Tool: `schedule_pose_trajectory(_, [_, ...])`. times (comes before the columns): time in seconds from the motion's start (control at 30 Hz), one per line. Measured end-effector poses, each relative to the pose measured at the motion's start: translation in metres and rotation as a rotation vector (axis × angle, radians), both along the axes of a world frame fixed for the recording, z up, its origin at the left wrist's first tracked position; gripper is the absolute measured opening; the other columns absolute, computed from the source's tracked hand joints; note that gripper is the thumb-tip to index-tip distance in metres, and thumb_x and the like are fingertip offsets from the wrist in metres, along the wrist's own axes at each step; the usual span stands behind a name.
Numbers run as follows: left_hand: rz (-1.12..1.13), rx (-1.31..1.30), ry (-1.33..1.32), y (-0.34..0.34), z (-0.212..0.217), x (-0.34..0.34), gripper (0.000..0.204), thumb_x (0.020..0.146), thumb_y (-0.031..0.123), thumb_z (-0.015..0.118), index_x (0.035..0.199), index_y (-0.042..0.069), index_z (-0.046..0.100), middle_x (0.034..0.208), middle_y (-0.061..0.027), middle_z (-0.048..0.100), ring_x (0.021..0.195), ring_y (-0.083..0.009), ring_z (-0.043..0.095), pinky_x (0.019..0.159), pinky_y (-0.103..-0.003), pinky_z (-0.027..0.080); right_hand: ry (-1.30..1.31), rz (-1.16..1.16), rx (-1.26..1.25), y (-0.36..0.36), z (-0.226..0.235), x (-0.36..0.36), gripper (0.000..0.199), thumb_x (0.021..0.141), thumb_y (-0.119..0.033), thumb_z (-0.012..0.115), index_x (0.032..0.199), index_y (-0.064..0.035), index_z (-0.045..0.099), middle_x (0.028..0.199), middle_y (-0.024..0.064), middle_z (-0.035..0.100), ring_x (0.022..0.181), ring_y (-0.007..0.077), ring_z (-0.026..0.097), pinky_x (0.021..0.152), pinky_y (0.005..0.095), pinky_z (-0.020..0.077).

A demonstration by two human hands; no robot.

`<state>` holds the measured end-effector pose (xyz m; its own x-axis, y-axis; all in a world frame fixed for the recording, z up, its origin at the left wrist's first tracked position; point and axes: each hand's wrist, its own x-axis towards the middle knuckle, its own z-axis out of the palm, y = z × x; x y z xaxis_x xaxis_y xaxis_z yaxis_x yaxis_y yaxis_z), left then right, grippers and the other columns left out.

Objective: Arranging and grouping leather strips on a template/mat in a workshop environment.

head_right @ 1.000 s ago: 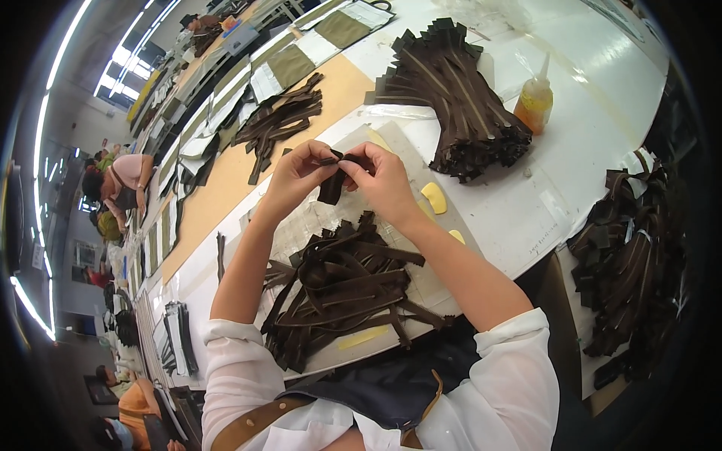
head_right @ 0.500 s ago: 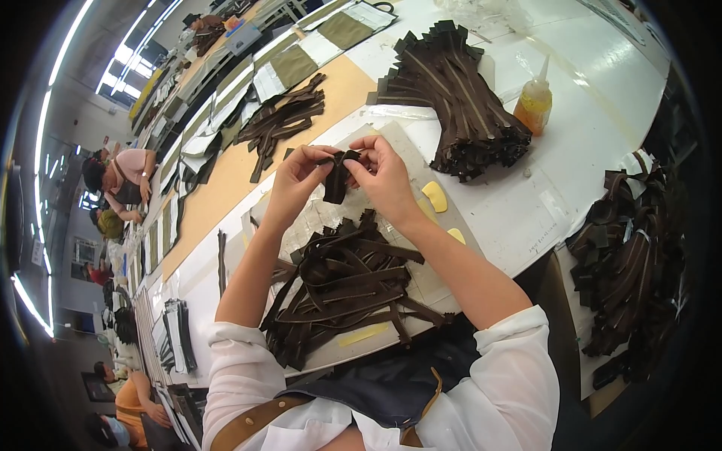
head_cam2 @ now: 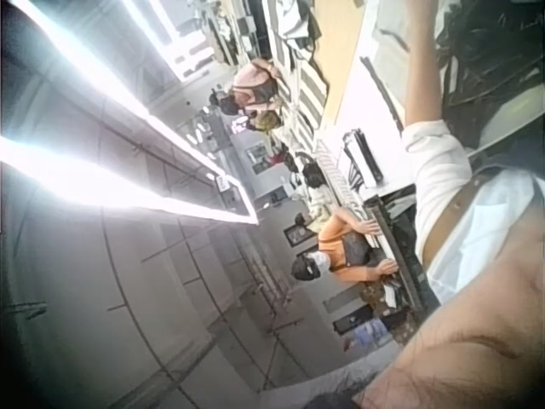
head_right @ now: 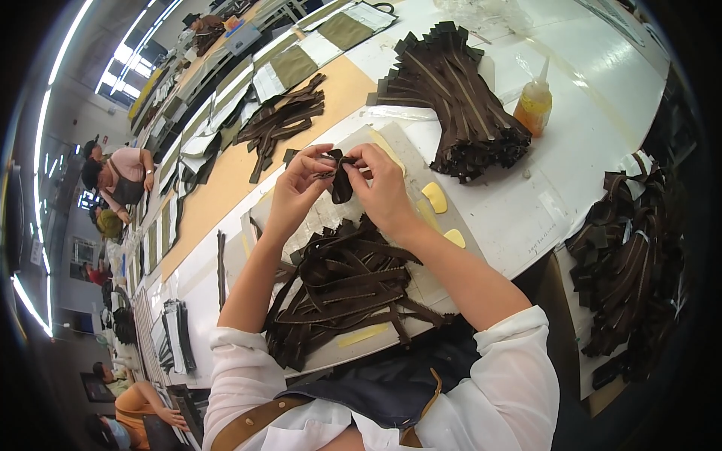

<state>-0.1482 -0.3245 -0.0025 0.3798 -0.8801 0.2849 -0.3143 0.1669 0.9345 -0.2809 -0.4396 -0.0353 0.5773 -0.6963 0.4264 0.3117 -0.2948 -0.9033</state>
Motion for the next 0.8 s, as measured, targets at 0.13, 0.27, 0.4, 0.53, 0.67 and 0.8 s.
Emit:
schedule_pose_trajectory(0.13, [0.036,-0.027,-0.110,-0.001,0.000,0.003,0.012,0.089,-0.004,0.064,0.100,-0.001,0.062,0.117,-0.0089,0.065,0.100,-0.0118,0.062,0.083,-0.026,0.052,-0.093,0.060,0.038,0.003,-0.002,-0.001,0.011,0.091,0.001,0.063,0.101,0.0024,0.061,0.092,0.0106,0.068,0.083,0.0169,0.067,0.078,0.0289,0.0543])
schedule_pose_trajectory(0.27, [0.105,0.061,-0.073,0.005,0.005,0.008,0.010,0.091,-0.002,0.067,0.098,0.001,0.061,0.110,-0.0082,0.068,0.104,-0.0138,0.063,0.095,-0.029,0.048,-0.076,0.115,0.086,0.003,-0.005,-0.002,0.007,0.094,0.002,0.060,0.100,0.0010,0.060,0.097,0.0077,0.069,0.087,0.0115,0.066,0.082,0.0269,0.0541])
schedule_pose_trajectory(0.4, [0.166,-0.014,0.019,0.012,0.003,0.020,0.008,0.093,0.004,0.068,0.099,0.002,0.062,0.104,-0.0049,0.069,0.090,-0.0109,0.064,0.083,-0.024,0.051,-0.137,0.248,0.420,-0.001,-0.006,0.001,0.003,0.097,-0.001,0.059,0.099,-0.0006,0.057,0.100,0.0073,0.068,0.089,0.0111,0.066,0.086,0.0282,0.0561])
schedule_pose_trajectory(0.53, [0.408,-0.200,0.427,0.046,0.017,0.078,0.011,0.094,0.007,0.068,0.104,0.005,0.064,0.104,-0.0060,0.069,0.094,-0.0136,0.067,0.089,-0.025,0.054,-0.310,0.241,0.653,-0.018,-0.004,0.000,0.006,0.097,-0.003,0.059,0.097,-0.0004,0.054,0.094,0.0082,0.067,0.084,0.0147,0.069,0.084,0.0296,0.0583])
schedule_pose_trajectory(0.67, [0.551,-0.344,0.470,0.119,0.036,0.143,0.016,0.095,0.007,0.067,0.110,0.003,0.063,0.106,-0.0071,0.071,0.097,-0.0165,0.069,0.092,-0.026,0.056,-0.347,0.234,0.734,-0.021,-0.005,0.002,0.006,0.098,-0.005,0.058,0.097,-0.0009,0.054,0.096,0.0091,0.067,0.086,0.0167,0.069,0.086,0.0329,0.0597])
schedule_pose_trajectory(0.8, [0.650,-0.441,0.466,0.203,0.060,0.173,0.016,0.096,0.006,0.066,0.111,0.003,0.064,0.108,-0.0082,0.072,0.097,-0.0152,0.069,0.092,-0.027,0.057,-0.373,0.245,0.791,-0.025,-0.009,0.000,0.005,0.098,-0.005,0.058,0.098,-0.0020,0.054,0.095,0.0093,0.067,0.086,0.0168,0.068,0.086,0.0326,0.0590])
